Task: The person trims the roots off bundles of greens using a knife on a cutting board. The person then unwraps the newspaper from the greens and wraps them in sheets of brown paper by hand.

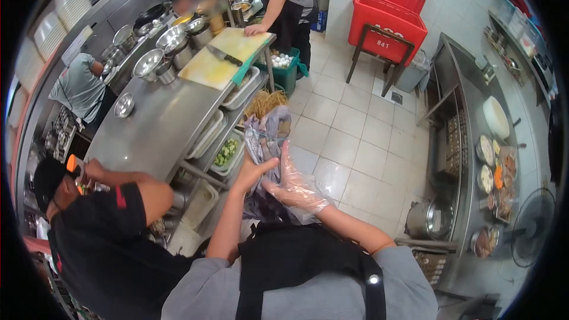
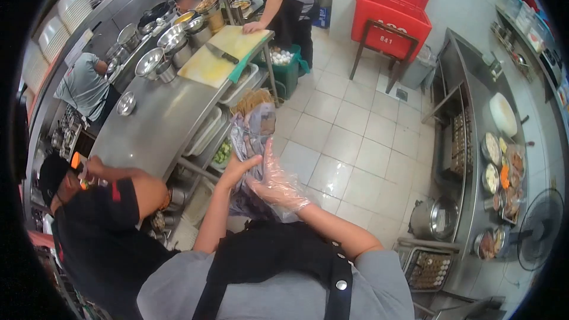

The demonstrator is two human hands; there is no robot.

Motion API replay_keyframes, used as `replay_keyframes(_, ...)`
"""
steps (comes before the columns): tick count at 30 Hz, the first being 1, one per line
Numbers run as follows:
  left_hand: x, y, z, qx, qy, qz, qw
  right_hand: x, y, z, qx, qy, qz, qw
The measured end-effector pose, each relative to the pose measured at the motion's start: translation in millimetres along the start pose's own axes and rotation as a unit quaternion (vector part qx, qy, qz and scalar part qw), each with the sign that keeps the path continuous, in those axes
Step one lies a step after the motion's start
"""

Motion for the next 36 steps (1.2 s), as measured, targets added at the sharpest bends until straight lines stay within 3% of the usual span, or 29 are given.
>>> replay_keyframes(3, 9, 34, 70, -0.019, 0.052, -0.052, 0.997, 0, 30, 65, 0.041, 0.003, -0.050, 0.998)
replay_keyframes(4, 5, 41, 90, -0.008, 0.088, -0.108, 0.990, -4, 36, 87, 0.033, 0.011, -0.005, 0.999)
replay_keyframes(6, 15, 73, 125, -0.059, 0.039, -0.112, 0.991, -26, 53, 137, 0.030, 0.026, 0.045, 0.998)
replay_keyframes(8, 62, 144, 171, -0.071, 0.065, -0.177, 0.979, -65, 63, 197, 0.098, -0.063, 0.254, 0.960)
replay_keyframes(9, 33, 139, 174, -0.140, 0.029, -0.146, 0.979, -84, 68, 228, 0.083, -0.108, 0.274, 0.952)
replay_keyframes(10, 122, 220, 198, -0.213, 0.058, -0.199, 0.955, -106, 67, 260, 0.093, -0.106, 0.274, 0.951)
replay_keyframes(12, 109, 263, 211, -0.157, -0.041, -0.287, 0.944, -144, 73, 334, 0.024, -0.008, -0.052, 0.998)
replay_keyframes(13, 117, 307, 206, -0.196, -0.103, -0.262, 0.939, -148, 74, 367, 0.029, -0.001, -0.045, 0.999)
replay_keyframes(14, 131, 366, 200, -0.198, -0.108, -0.226, 0.948, -150, 70, 402, 0.048, 0.001, -0.127, 0.991)
replay_keyframes(15, 9, 284, 167, -0.285, -0.136, -0.069, 0.946, -152, 64, 435, 0.064, 0.004, -0.209, 0.976)
replay_keyframes(16, -35, 248, 166, -0.291, -0.136, -0.065, 0.945, -161, 47, 467, 0.079, 0.052, -0.214, 0.972)
replay_keyframes(17, -63, 227, 159, -0.370, -0.131, -0.092, 0.915, -176, 19, 499, 0.094, 0.098, -0.217, 0.967)
replay_keyframes(19, -78, 217, 166, -0.526, -0.117, -0.144, 0.830, -197, -58, 586, 0.158, 0.077, -0.257, 0.950)
replay_keyframes(20, -71, 227, 164, -0.530, -0.118, -0.145, 0.827, -204, -77, 606, 0.162, 0.080, -0.257, 0.949)
replay_keyframes(22, -63, 254, 166, -0.527, -0.109, -0.073, 0.839, -214, -108, 640, 0.102, 0.203, -0.358, 0.906)
replay_keyframes(26, -56, 279, 198, -0.566, -0.121, -0.103, 0.809, -241, -146, 672, 0.012, 0.106, -0.255, 0.961)
replay_keyframes(28, -48, 293, 220, -0.575, -0.090, -0.056, 0.811, -247, -133, 680, 0.041, 0.022, -0.240, 0.970)
replay_keyframes(29, -49, 302, 236, -0.554, -0.108, -0.042, 0.824, -248, -121, 692, 0.043, 0.026, -0.241, 0.969)
replay_keyframes(30, -54, 307, 250, -0.558, -0.106, -0.042, 0.822, -253, -107, 700, 0.125, 0.026, -0.234, 0.964)
replay_keyframes(31, -65, 311, 268, -0.548, -0.105, 0.038, 0.829, -260, -93, 705, 0.208, 0.028, -0.226, 0.951)
replay_keyframes(32, -74, 312, 284, -0.537, -0.100, 0.115, 0.830, -267, -76, 708, 0.223, 0.056, -0.229, 0.946)
replay_keyframes(35, -108, 298, 343, -0.458, -0.024, 0.109, 0.882, -279, -11, 705, 0.339, 0.051, -0.191, 0.920)
replay_keyframes(36, -115, 297, 361, -0.433, -0.011, 0.111, 0.895, -297, 1, 703, 0.287, 0.083, -0.172, 0.938)
Point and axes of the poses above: each hand's wrist, its own z-axis towards the middle knuckle, its own y-axis out of the back of the hand, x = y × z, the point moved 4 cm from there along z, towards the middle knuckle, and after that the axes turned 8 degrees about -z, right-handed, at the moved point
